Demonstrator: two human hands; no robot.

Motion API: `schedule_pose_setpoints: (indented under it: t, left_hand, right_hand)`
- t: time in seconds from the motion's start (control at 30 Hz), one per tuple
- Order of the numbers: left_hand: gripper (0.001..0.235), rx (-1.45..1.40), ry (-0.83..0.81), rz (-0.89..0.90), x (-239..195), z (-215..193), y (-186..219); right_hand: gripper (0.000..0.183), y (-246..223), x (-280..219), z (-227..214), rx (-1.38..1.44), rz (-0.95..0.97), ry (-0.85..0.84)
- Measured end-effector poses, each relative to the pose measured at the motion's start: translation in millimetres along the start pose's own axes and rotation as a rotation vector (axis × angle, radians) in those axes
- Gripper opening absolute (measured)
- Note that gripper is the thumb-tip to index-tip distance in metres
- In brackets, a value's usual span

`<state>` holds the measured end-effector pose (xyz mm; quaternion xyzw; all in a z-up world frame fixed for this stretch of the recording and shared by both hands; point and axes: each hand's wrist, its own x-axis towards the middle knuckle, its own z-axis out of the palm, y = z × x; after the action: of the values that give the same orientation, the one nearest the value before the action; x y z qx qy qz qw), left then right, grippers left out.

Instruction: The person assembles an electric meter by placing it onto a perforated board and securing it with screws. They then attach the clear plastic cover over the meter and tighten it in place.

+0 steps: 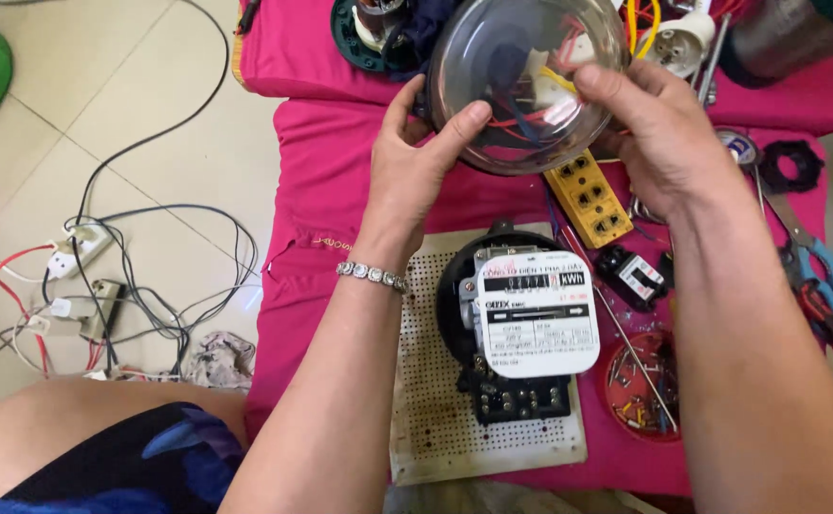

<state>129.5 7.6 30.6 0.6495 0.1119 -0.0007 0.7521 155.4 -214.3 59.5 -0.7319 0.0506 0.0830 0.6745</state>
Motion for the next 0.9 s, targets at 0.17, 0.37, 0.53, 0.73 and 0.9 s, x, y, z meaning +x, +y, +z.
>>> schedule_pose_setpoints:
  t: [0.17,0.37,0.53,0.73,0.9]
  left_hand:
    - [0.106,0.051,0.034,0.04,-32.2,4.1,20.7]
    - [0.121,0.221,0.059,0.058,-101.9,0.3,48.0]
    - [0.128,0.482,-0.027,0.081,-145.1,-12.3,54.1]
    - [0.112,0.443,-0.071,-0.034,-181.1,-27.9,45.1]
    - [0.116,0.374,-0.042,-0.143,-178.6,-33.2,12.2]
  right_hand:
    - [0.061,-17.8,-42.6,0.8,-0.159,-0.11,0.084]
    - [0.066,-29.3,-116.5,11.1,-0.187,-0.085,0.262]
    - [0.09,-25.4,-167.8,17.6,-0.315,-0.009,0.321]
    - [0.078,-12.9,-203.8,38.1,-0.178,0.169,0.255]
    - [0.111,4.2,-212.5,45.2,-0.059,0.086,0.278]
